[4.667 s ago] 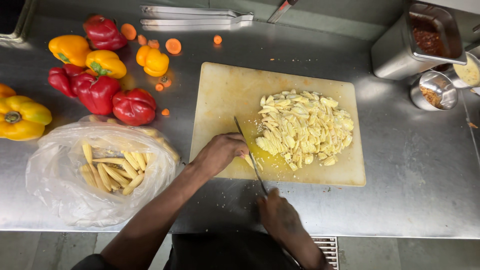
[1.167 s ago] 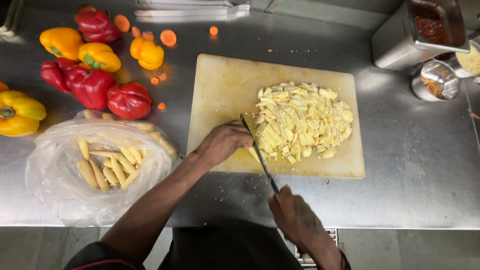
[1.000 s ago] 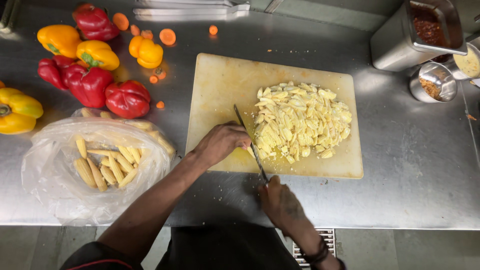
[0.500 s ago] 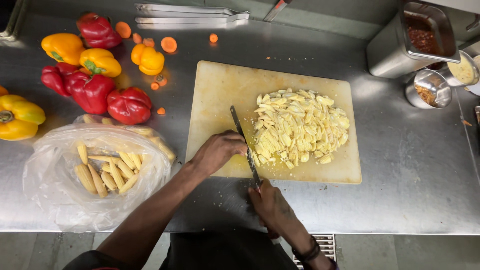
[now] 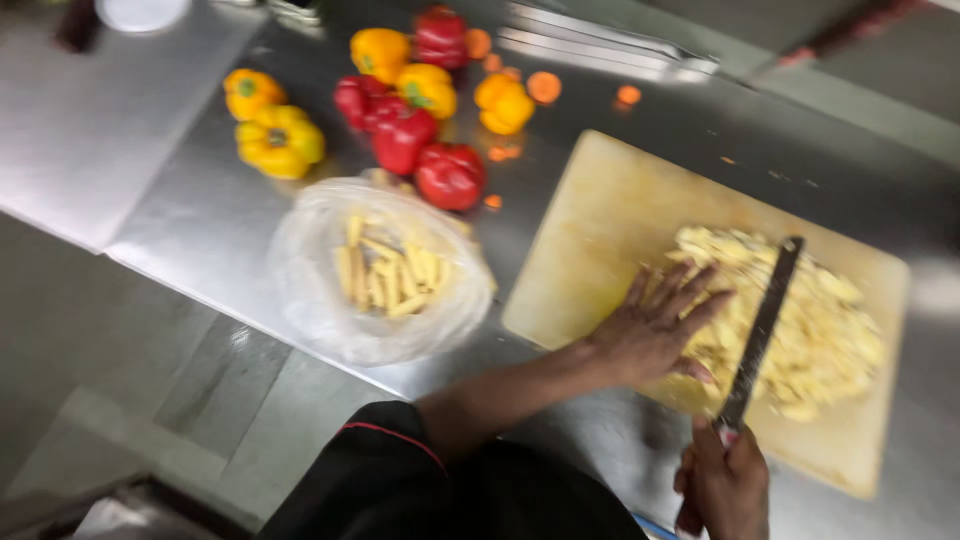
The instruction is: The person chops baby corn into small pieces on a cutting board using a knife, occasionally taking more corn from a plastic bag.
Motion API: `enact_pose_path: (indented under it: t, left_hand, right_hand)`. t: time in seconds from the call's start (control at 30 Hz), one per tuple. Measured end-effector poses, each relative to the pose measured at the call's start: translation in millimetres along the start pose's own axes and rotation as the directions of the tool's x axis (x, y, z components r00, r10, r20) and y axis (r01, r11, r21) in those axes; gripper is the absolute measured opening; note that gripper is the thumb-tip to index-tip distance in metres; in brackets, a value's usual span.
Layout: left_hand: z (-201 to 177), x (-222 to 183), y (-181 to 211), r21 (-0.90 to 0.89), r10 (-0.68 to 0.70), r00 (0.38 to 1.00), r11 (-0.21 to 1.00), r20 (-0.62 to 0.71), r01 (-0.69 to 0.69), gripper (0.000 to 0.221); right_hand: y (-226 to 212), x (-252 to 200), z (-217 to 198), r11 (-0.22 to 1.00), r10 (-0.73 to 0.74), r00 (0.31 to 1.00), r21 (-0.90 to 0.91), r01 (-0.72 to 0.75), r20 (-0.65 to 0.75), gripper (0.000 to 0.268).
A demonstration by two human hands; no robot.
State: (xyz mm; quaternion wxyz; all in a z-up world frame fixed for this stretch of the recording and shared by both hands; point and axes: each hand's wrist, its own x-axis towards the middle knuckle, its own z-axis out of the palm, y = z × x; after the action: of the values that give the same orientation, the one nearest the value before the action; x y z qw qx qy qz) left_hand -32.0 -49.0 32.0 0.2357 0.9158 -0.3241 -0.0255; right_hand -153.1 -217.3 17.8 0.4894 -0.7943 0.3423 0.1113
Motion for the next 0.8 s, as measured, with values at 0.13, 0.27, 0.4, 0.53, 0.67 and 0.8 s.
enact_pose_path:
  t: [0.13, 0.27, 0.4, 0.53, 0.67, 0.8]
  left_hand:
    - [-36, -91, -36, -0.017, -0.099, 0.917, 0.995, -0.387, 0.1, 0.062]
    - [-89, -185, -70, -0.018, -0.471, 0.781, 0.86, -0.411, 0.509, 0.08]
    - [-113, -205, -86, -0.093, -0.727, 0.667, 0.684, -0.164, 0.723, 0.039]
    - [-119, -199, -85, -0.062, -0.563, 0.698, 0.795, -0.443, 0.603, 0.038]
    - [-103, -203, -72, -0.009, -0.539, 0.84, 0.842, -0.068, 0.539, 0.037]
    - [-107, -223, -108, -0.394, -0.738, 0.554, 0.675, -0.386, 0.624, 0.025]
  right_hand:
    - [29, 0, 23, 0.997, -0.073, 0.997, 0.021, 0.072, 0.026, 0.024]
    - [42, 7, 43, 0.981, -0.157, 0.973, -0.088, 0.173, 0.172, 0.028]
    - [28, 8, 47, 0.971, -0.089, 0.979, -0.204, 0.127, 0.182, 0.027]
    - [27, 8, 48, 0.992, -0.079, 0.977, -0.085, 0.097, 0.199, 0.026]
    - [23, 9, 49, 0.976, -0.068, 0.982, -0.193, 0.102, 0.176, 0.026]
    - [32, 13, 51, 0.987, -0.072, 0.987, -0.134, 0.092, 0.147, 0.028]
